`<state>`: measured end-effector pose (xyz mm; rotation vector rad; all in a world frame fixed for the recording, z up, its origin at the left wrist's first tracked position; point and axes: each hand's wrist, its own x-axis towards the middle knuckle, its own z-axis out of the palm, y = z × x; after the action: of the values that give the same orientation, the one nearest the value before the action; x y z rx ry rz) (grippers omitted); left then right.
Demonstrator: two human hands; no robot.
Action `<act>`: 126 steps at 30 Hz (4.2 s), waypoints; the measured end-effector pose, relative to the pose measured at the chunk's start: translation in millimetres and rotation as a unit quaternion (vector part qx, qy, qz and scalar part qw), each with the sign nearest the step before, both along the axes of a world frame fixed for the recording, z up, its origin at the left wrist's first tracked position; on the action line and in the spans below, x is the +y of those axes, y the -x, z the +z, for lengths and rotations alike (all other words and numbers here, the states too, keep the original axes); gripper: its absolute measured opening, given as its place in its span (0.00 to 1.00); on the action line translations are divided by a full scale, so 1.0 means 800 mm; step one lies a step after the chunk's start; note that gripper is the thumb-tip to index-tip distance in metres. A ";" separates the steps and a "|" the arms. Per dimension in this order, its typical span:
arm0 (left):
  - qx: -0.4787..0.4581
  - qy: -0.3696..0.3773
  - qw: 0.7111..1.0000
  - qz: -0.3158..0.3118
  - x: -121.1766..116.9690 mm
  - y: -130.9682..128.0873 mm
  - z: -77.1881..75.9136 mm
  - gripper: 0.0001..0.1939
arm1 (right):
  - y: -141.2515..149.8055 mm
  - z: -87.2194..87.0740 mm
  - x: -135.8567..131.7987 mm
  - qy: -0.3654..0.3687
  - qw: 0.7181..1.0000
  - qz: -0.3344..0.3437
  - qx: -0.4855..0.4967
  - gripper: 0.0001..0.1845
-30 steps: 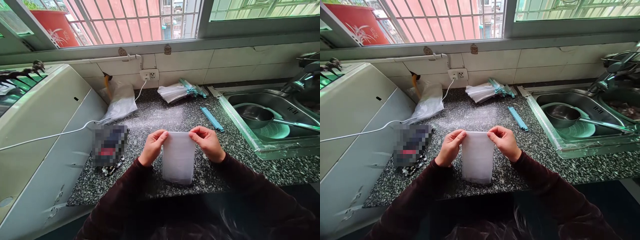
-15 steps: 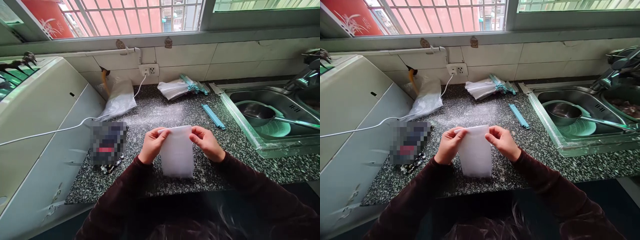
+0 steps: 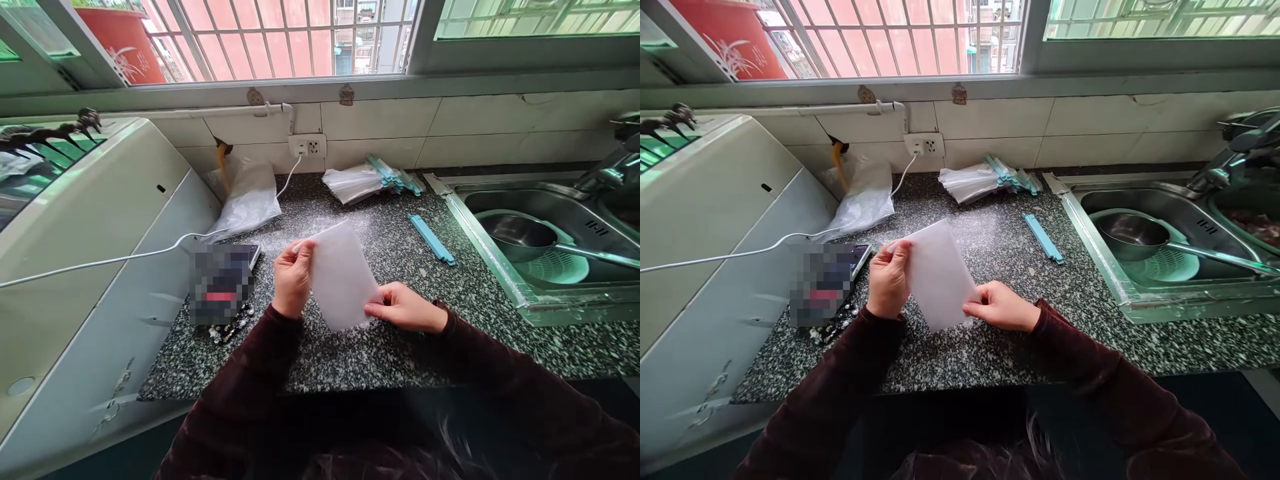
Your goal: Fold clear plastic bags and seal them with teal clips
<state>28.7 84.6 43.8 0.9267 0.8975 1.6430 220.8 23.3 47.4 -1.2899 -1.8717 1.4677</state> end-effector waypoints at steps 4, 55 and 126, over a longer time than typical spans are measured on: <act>-0.004 0.026 1.000 -0.015 0.000 -0.002 -0.003 0.18 | -0.003 0.007 -0.001 0.016 0.999 0.039 -0.029 0.15; 0.189 0.104 0.947 -0.238 -0.022 -0.015 -0.008 0.20 | -0.011 -0.011 0.020 -0.100 0.966 -0.219 0.092 0.16; 0.174 0.210 0.901 -0.338 -0.013 -0.008 -0.009 0.16 | -0.036 -0.027 0.025 -0.342 0.928 -0.141 -0.051 0.13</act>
<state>34.7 74.4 36.5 1.0787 0.9703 0.6647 249.6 43.6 25.7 -1.2142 -1.9056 0.5222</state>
